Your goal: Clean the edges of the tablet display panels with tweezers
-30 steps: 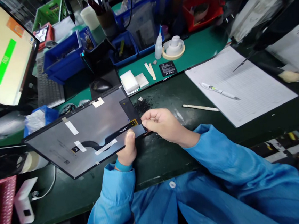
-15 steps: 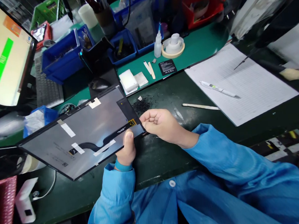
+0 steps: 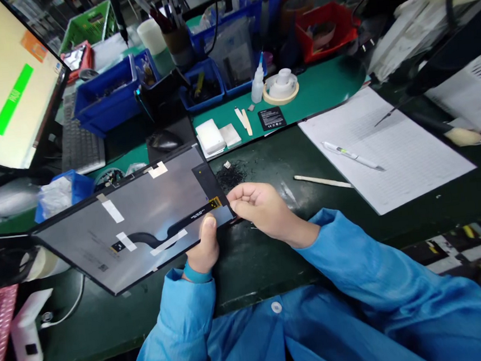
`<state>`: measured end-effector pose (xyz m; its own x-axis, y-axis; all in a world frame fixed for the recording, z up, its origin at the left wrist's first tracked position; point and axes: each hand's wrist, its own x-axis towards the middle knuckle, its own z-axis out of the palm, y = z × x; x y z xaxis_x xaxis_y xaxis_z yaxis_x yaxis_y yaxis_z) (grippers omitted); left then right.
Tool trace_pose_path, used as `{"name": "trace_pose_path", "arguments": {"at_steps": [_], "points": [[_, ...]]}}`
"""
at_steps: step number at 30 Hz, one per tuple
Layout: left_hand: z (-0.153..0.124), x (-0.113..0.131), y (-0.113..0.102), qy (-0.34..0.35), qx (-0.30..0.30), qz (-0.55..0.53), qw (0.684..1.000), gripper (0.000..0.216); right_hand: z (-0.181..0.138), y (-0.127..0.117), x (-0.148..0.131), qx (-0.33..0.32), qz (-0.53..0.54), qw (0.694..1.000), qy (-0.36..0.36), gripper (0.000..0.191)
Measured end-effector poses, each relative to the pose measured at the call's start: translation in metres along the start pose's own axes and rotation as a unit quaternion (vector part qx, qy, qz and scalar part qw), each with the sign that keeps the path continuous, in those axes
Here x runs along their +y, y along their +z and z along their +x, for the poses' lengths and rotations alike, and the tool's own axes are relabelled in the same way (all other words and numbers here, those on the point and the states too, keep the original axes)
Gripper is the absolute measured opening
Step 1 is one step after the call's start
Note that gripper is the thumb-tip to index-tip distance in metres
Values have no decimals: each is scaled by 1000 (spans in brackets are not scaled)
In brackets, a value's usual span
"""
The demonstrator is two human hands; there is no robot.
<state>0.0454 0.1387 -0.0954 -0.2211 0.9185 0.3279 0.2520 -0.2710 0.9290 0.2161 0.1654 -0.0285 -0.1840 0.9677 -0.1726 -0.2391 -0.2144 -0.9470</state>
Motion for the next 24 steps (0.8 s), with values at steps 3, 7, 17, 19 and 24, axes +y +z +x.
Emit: {"name": "trace_pose_path", "arguments": {"at_steps": [3,7,17,19,24], "points": [[1,2,0,14,6,2,1000,36,1,0,-1,1,-3,1000,3,13],[1,2,1,23,0,9,1000,31,3,0,-1,10,-2,1000,4,11],[4,6,2,1,-6,-16,1000,42,1,-2,-1,-6,-10,1000,-8,12],[4,5,3,3,-5,-15,1000,41,2,-2,1,-1,-21,1000,-14,12],[3,2,4,31,20,-18,999,35,4,-2,6,7,-15,1000,-21,12]]}}
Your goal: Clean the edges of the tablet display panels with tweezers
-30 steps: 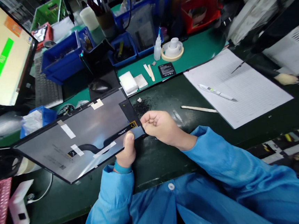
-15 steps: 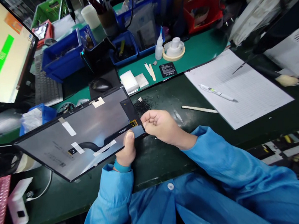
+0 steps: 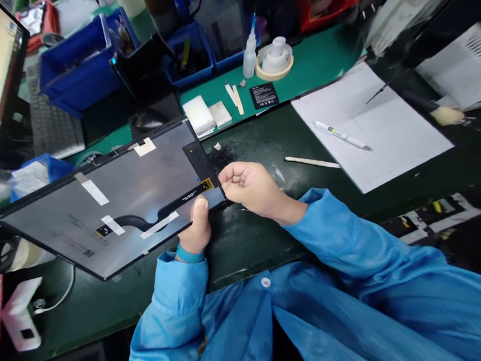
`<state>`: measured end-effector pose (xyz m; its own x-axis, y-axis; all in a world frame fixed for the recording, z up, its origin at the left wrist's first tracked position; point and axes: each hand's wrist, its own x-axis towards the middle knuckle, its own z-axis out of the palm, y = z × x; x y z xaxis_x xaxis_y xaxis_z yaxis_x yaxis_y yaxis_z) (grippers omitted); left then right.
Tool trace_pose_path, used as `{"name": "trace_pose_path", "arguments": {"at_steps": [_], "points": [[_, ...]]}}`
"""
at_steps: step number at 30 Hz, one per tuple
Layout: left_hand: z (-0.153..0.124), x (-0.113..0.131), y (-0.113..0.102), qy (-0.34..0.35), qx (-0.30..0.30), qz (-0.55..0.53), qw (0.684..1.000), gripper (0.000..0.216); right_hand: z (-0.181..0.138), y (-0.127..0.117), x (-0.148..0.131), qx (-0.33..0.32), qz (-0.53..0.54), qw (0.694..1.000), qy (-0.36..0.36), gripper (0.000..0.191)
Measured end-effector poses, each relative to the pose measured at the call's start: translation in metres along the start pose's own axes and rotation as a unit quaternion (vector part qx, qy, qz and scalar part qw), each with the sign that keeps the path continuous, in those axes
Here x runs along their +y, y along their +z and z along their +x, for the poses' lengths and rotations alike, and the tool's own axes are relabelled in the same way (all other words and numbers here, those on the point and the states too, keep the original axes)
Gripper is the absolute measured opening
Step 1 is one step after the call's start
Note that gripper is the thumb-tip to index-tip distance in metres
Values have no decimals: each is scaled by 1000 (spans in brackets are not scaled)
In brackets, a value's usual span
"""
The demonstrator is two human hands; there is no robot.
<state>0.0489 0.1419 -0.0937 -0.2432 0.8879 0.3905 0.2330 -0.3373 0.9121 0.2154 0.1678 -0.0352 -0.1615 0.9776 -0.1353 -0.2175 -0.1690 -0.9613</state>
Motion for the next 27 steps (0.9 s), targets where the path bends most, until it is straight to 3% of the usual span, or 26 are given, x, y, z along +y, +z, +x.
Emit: {"name": "trace_pose_path", "arguments": {"at_steps": [8,15,21,27], "points": [[-1,-3,1,-21,-13,-43,999,33,0,0,-3,3,-10,1000,-2,11],[-1,-1,-1,-34,-47,13,998,42,1,2,1,19,8,1000,15,14],[1,3,-1,-40,-42,13,998,44,0,1,-3,7,5,1000,-1,12],[-1,0,-3,-30,-48,12,998,32,0,1,0,10,-10,1000,4,11]]}}
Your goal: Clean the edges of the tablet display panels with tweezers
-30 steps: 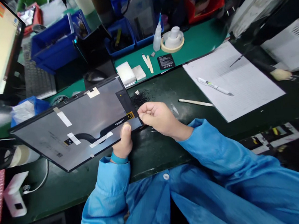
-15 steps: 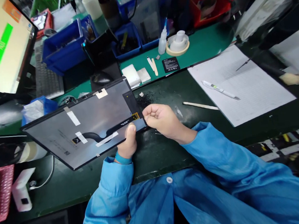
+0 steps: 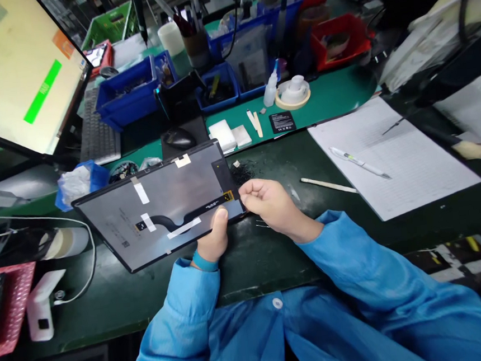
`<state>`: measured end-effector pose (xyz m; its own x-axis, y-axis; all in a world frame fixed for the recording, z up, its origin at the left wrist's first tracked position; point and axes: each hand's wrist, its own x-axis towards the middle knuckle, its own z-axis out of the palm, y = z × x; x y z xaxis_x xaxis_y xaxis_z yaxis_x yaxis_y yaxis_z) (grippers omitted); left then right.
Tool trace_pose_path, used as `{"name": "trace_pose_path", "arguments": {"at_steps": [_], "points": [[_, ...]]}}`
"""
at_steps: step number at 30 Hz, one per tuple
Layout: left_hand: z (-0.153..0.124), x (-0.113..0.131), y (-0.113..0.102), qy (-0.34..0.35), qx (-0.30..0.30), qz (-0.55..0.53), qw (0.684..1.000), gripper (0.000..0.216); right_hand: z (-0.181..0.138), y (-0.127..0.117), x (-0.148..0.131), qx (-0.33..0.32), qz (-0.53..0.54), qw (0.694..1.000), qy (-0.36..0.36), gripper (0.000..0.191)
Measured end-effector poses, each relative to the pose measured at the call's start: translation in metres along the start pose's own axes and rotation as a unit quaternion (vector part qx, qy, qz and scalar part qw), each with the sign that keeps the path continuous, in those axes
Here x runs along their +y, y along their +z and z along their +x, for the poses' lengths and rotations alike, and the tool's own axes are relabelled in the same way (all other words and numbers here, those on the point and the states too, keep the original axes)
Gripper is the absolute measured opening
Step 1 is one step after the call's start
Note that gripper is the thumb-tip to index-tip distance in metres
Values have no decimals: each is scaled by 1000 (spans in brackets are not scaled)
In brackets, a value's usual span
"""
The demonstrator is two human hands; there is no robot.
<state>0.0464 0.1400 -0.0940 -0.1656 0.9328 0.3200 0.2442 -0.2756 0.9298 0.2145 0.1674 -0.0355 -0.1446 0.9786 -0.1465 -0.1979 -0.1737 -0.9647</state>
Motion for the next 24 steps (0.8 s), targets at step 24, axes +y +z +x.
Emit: {"name": "trace_pose_path", "arguments": {"at_steps": [24], "points": [[2,10,2,-9,-15,-1,1000,33,-2,-1,6,14,-8,1000,11,12]]}}
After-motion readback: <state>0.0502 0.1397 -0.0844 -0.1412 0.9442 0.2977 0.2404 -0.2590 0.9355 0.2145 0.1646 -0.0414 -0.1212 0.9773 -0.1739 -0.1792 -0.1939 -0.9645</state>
